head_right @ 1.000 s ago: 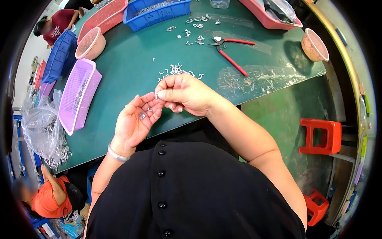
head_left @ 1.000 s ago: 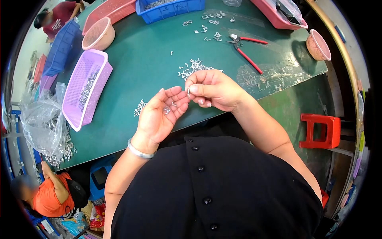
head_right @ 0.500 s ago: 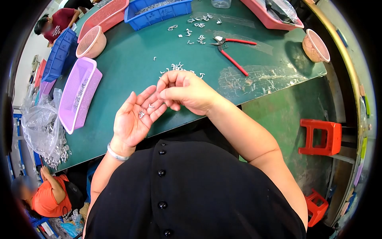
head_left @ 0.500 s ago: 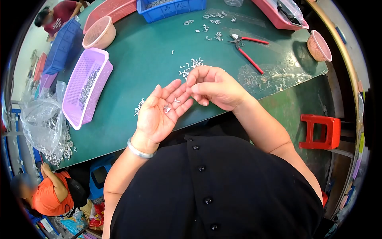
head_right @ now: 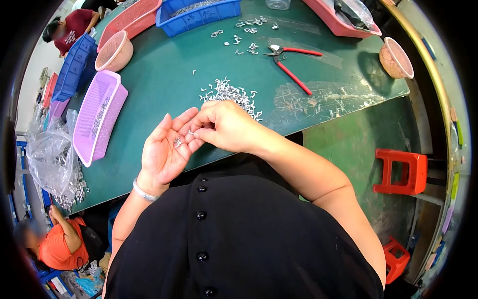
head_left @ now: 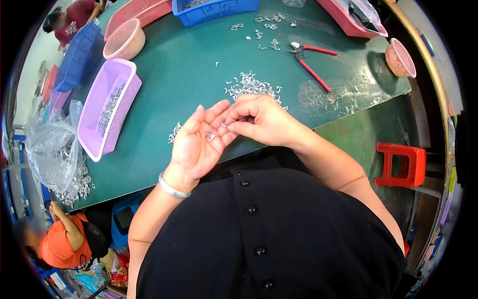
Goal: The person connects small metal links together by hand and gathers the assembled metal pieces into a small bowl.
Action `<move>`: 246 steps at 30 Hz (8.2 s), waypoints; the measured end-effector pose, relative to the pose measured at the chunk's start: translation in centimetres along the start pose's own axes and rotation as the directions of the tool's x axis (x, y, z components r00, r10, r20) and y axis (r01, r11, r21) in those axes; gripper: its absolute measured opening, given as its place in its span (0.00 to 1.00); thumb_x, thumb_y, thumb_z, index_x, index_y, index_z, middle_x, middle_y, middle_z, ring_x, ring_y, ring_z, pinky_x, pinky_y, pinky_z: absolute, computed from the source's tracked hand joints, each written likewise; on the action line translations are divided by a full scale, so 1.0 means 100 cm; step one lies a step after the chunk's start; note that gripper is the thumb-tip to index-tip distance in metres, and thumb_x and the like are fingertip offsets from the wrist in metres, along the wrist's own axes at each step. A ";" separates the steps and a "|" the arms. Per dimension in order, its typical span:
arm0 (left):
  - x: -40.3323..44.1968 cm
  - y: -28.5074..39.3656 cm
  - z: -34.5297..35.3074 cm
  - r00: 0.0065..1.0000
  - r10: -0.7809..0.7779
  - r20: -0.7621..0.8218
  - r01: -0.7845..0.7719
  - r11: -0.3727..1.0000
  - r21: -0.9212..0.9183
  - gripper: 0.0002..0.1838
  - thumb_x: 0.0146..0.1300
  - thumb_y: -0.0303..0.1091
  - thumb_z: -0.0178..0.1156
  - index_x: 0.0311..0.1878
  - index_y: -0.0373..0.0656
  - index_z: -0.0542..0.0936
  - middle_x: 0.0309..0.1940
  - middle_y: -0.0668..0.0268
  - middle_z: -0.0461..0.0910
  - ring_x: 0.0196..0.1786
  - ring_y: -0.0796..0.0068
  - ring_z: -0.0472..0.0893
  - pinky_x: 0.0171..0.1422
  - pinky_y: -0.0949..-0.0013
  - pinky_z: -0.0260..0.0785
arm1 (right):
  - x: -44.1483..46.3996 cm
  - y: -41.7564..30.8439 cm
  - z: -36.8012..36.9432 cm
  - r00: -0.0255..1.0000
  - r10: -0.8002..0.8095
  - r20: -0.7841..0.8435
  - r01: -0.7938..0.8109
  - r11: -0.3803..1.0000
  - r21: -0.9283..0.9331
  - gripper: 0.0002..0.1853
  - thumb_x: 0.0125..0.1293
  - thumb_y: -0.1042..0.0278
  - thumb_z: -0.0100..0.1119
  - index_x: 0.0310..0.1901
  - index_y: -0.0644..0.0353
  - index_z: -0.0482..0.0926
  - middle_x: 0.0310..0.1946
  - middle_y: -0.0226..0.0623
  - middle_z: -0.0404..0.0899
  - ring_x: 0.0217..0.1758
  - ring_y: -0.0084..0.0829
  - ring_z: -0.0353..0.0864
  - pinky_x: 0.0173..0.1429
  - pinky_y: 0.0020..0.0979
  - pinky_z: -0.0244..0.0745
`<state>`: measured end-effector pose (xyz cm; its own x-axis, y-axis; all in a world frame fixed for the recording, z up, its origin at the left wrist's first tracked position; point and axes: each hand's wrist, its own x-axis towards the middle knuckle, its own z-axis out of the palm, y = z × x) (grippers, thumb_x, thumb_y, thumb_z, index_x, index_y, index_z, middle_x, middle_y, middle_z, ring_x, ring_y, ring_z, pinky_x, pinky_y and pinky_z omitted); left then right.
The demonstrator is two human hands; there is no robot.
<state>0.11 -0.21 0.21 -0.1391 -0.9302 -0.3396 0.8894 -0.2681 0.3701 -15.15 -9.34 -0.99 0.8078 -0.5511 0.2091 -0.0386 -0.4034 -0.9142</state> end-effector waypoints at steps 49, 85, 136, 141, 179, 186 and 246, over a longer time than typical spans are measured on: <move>-0.001 0.000 -0.001 0.997 0.016 0.076 -0.012 0.999 -0.051 0.30 0.69 0.49 0.34 0.60 0.28 0.60 0.55 0.52 0.66 0.59 0.62 0.67 0.65 0.63 0.58 | 0.010 -0.015 0.008 0.992 0.084 0.095 -0.111 0.937 0.332 0.05 0.51 0.80 0.55 0.31 0.69 0.77 0.38 0.38 0.78 0.30 0.24 0.78 0.38 0.24 0.74; -0.001 0.001 -0.004 0.998 -0.004 0.069 0.013 0.990 -0.139 0.32 0.69 0.50 0.33 0.62 0.28 0.57 0.60 0.47 0.61 0.64 0.54 0.62 0.70 0.56 0.52 | 0.007 0.001 -0.011 0.986 0.039 -0.160 -0.038 0.999 0.007 0.10 0.52 0.75 0.56 0.37 0.63 0.79 0.22 0.36 0.76 0.24 0.24 0.74 0.32 0.26 0.71; -0.003 -0.002 -0.006 0.996 0.002 -0.092 0.012 0.988 0.152 0.21 0.68 0.44 0.43 0.49 0.32 0.69 0.47 0.55 0.72 0.51 0.63 0.73 0.59 0.64 0.65 | 0.003 -0.002 0.003 0.933 0.334 0.135 -0.317 0.580 0.750 0.07 0.62 0.69 0.54 0.34 0.64 0.77 0.24 0.30 0.77 0.20 0.14 0.69 0.23 0.15 0.61; -0.006 0.002 -0.007 0.983 -0.087 -0.161 0.123 0.965 0.232 0.12 0.65 0.39 0.51 0.34 0.39 0.74 0.30 0.65 0.75 0.31 0.75 0.75 0.34 0.75 0.68 | 0.004 -0.005 0.003 0.934 0.344 0.092 -0.316 0.680 0.662 0.07 0.62 0.69 0.55 0.34 0.64 0.78 0.22 0.25 0.74 0.19 0.12 0.65 0.24 0.16 0.60; -0.005 0.001 -0.006 0.992 -0.033 0.125 0.044 0.996 -0.084 0.37 0.67 0.57 0.34 0.62 0.29 0.57 0.56 0.52 0.66 0.58 0.62 0.67 0.59 0.70 0.63 | 0.007 -0.013 0.017 0.986 0.095 0.134 -0.114 0.983 0.144 0.08 0.51 0.77 0.59 0.35 0.62 0.80 0.30 0.32 0.77 0.33 0.22 0.74 0.39 0.24 0.69; -0.004 0.002 -0.012 0.989 -0.040 0.143 0.053 0.994 -0.091 0.37 0.67 0.57 0.34 0.62 0.30 0.58 0.55 0.52 0.67 0.58 0.62 0.68 0.58 0.69 0.64 | 0.006 -0.013 0.017 0.986 0.060 0.153 -0.092 0.973 0.210 0.06 0.50 0.80 0.58 0.32 0.63 0.79 0.30 0.32 0.76 0.34 0.21 0.73 0.39 0.23 0.69; -0.103 -0.016 -0.146 0.994 0.095 -0.059 -0.107 0.953 -0.282 0.22 0.69 0.40 0.36 0.56 0.30 0.65 0.54 0.48 0.70 0.54 0.54 0.73 0.60 0.53 0.65 | 0.073 -0.030 0.146 0.866 0.011 0.499 0.304 0.782 -0.544 0.10 0.49 0.74 0.60 0.36 0.61 0.77 0.37 0.44 0.70 0.44 0.44 0.72 0.46 0.39 0.70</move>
<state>6.50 13.45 -9.54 -0.0286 -0.9351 -0.3533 0.9857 -0.0851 0.1454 -0.56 -1.42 -1.79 0.9931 -0.1169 -0.0023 -0.1047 -0.8805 -0.4624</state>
